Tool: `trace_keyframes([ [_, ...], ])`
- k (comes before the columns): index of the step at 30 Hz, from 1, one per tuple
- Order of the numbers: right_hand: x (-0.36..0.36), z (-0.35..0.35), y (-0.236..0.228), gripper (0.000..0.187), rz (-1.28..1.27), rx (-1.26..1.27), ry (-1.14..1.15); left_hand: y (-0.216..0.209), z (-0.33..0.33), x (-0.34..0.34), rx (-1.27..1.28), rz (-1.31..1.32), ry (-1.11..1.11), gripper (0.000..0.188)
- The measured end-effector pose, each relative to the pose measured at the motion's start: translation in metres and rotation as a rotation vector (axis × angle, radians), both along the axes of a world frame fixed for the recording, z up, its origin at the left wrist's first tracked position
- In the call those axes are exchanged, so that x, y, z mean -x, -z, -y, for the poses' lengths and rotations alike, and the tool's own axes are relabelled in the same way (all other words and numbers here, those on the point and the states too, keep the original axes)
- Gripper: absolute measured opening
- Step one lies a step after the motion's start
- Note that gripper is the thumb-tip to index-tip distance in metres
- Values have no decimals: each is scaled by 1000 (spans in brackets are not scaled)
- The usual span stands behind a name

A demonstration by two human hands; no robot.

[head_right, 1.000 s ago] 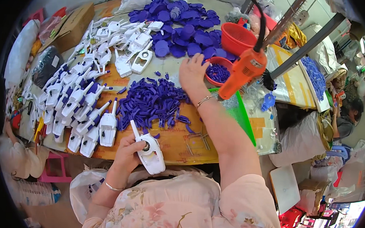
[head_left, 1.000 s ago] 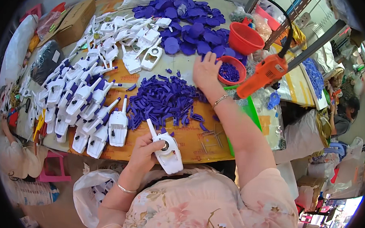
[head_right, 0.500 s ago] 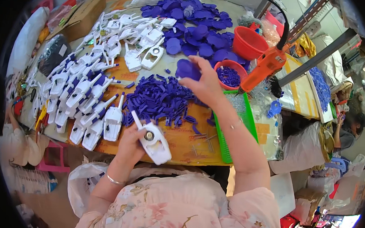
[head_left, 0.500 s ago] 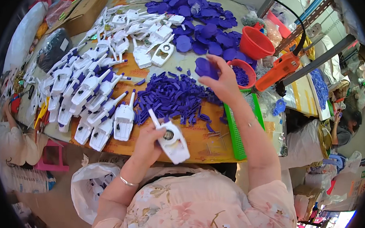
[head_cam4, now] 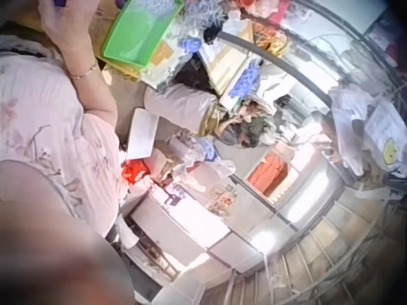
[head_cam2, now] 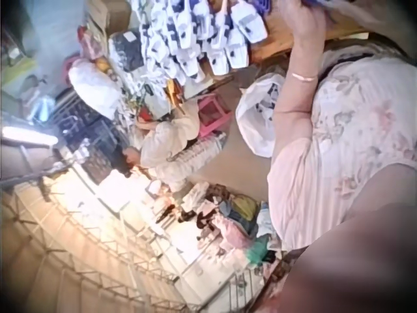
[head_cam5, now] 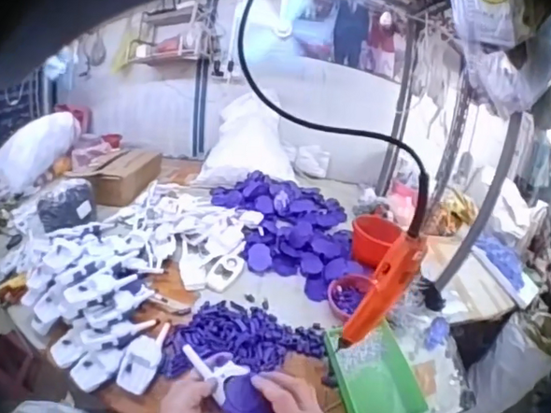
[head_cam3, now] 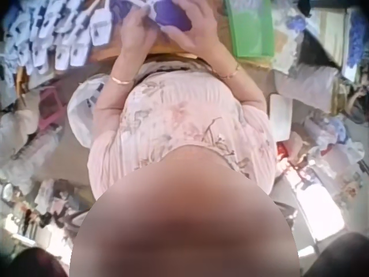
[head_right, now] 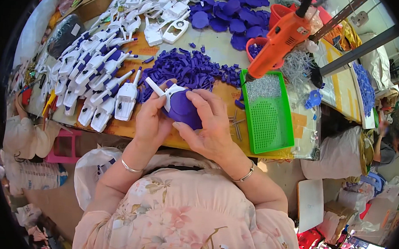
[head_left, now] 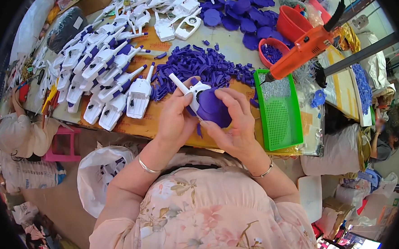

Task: Assembling the internal components and housing of a toy walkie-talkie.

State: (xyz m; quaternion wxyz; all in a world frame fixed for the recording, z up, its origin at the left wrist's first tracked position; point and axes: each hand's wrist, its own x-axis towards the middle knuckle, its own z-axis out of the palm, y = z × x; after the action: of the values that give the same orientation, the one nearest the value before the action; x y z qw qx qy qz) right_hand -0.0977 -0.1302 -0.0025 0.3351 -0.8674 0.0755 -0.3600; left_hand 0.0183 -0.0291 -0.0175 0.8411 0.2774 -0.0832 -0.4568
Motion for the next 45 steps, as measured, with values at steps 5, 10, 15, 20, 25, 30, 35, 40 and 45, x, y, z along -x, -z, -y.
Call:
trace_keyframes([
  [5,3,-3,5,60,-5,52,35,-4,-1,12,-72,107,-31,39],
  [10,3,-7,13,61,3,5,30,-4,-4,16,-40,109,-30,40],
  [15,1,-10,20,61,96,57,18,-3,0,24,-143,289,-138,54],
  [20,10,-4,16,48,160,-423,-78,-15,-5,6,103,107,32,49],
  [25,18,-13,4,36,271,-618,-125,-13,-9,9,148,243,79,62],
  [30,25,-9,-1,38,295,-435,-143,-11,-13,14,51,492,13,61],
  [35,30,-8,-4,40,306,-346,-170,-13,-17,15,62,607,-17,59],
  [40,30,-2,-8,41,298,-312,-152,-17,-16,13,76,530,15,58],
  [45,33,5,-20,38,249,-268,-151,-17,-19,6,77,584,52,58],
])
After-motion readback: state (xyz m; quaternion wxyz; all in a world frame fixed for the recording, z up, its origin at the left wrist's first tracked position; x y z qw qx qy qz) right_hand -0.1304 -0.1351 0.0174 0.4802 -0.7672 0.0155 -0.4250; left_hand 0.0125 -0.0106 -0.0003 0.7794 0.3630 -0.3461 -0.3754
